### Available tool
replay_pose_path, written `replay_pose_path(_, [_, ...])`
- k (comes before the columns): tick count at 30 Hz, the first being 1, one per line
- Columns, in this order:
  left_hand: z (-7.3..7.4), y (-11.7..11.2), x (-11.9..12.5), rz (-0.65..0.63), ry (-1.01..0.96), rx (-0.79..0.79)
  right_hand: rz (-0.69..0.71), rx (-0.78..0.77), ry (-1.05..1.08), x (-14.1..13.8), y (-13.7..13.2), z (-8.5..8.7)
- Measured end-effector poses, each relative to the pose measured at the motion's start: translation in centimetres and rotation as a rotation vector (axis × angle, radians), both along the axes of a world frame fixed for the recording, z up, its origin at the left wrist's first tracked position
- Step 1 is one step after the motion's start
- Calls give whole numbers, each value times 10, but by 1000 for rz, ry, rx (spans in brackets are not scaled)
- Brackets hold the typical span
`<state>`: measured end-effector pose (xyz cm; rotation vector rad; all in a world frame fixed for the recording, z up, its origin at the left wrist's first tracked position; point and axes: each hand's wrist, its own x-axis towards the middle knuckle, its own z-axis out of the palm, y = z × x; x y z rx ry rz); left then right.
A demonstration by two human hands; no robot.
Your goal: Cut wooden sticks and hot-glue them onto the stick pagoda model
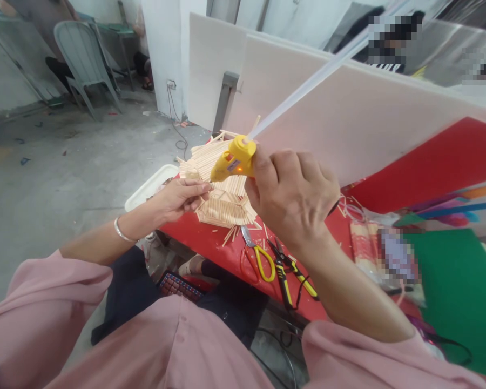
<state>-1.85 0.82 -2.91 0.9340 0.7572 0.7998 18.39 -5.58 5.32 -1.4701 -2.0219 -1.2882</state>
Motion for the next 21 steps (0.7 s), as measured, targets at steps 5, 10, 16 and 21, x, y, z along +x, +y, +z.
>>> replay_pose_path(5, [0,0,0,12,21,-9,-39,-65,55,-1,1,1])
replay_pose_path(10, [2,0,1,27,19,-34,-6,3,11,-1,1,0])
replay_pose_path(16, [-2,3,0,19,-36,-32,-6,43,-71,2,0,-2])
replay_pose_path(21, [-5,5,0,3,-66,-30,8,106,-65,1,1,-1])
